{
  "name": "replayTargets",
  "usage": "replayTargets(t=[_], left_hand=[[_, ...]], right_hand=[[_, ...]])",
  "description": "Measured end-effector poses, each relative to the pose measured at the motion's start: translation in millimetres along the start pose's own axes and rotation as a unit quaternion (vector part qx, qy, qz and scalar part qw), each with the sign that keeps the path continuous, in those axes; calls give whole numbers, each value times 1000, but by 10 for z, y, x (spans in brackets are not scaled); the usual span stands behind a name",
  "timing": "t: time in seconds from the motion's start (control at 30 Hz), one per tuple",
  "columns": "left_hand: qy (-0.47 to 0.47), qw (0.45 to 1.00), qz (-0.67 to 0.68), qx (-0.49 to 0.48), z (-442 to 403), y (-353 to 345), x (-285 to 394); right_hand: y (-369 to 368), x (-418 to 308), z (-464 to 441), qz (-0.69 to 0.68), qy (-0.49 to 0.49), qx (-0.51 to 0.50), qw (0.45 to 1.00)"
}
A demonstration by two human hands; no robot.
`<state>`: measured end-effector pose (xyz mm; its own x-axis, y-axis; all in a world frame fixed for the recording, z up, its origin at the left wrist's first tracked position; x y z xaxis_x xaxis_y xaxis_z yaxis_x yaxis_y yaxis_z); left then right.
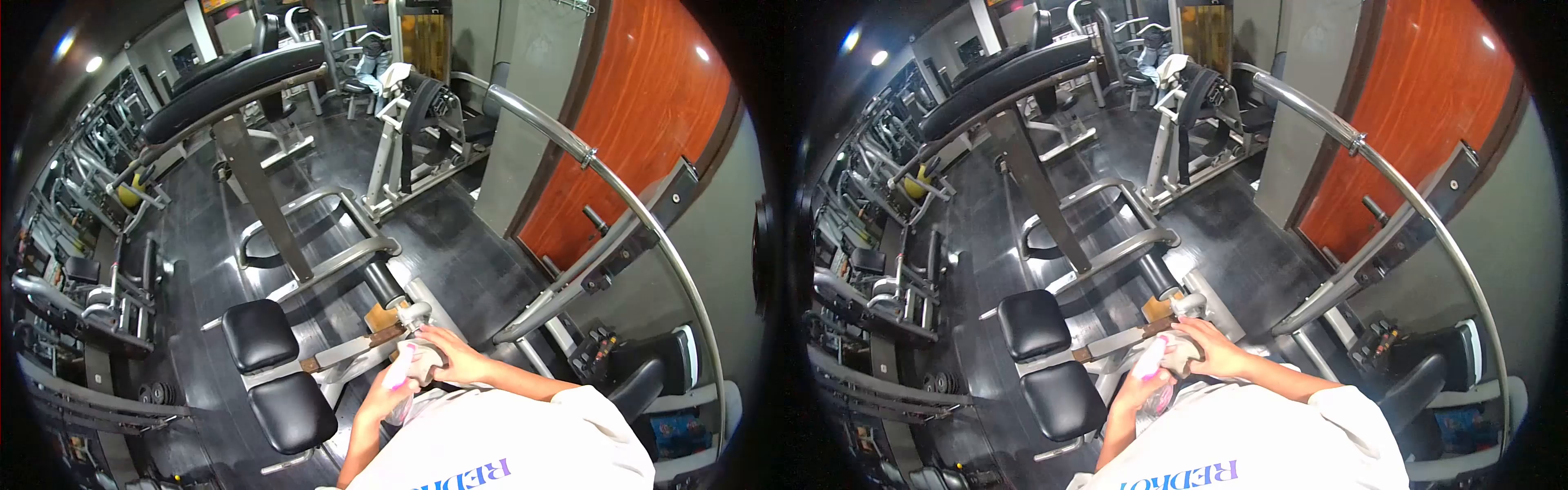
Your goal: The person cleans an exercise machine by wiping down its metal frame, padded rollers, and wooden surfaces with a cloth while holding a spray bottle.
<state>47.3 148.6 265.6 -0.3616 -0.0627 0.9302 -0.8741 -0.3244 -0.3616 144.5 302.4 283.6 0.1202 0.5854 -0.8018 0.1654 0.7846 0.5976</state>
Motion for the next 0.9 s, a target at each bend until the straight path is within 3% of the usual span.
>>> replayTargets(t=[0.07, 0.23, 0.3, 0.37, 0.43, 0.53, 0.6, 0.7, 0.8, 0.9], left_hand=[[-14, 1000, 2, 26, 122, 9, 63], [-10, 996, 51, 66, 198, -244, 133], [11, 995, 61, 76, 103, -448, 33], [20, 996, -39, 81, 16, -664, -73], [60, 989, -77, 109, 26, -924, -255], [75, 986, -62, 132, 168, -1219, -723], [129, 971, -10, 203, 262, -1328, -1004], [192, 970, -61, 137, 162, -1645, -1137], [139, 978, -119, 102, -173, -1951, -1103], [74, 974, -193, 91, -436, -2251, -956]], right_hand=[[26, -40, -2, 21, 49, 48, 997], [-77, 42, 100, -15, 113, -10, 993], [29, 185, 250, -94, 70, -61, 991], [141, 438, 405, -174, 42, -84, 980], [-12, 892, 632, -397, -77, -140, 904], [101, 1223, 930, -301, -74, -145, 940], [388, 1197, 1116, -280, -84, -136, 947], [741, 1193, 1510, -188, -180, -190, 947], [923, 1463, 1950, -72, -47, -16, 996], [1157, 1574, 2207, -150, -39, 23, 988]])
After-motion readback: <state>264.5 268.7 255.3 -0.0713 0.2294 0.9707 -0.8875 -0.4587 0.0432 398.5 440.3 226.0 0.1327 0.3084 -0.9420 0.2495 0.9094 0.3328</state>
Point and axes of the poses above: each hand's wrist, its own z-axis away from the middle knuckle, its own y-axis out of the back of the hand, x = y × z, the point moved 5 cm from there along -z, towards the middle knuckle, and after that the axes turned 3 degrees about -y, right-handed, at the moved point
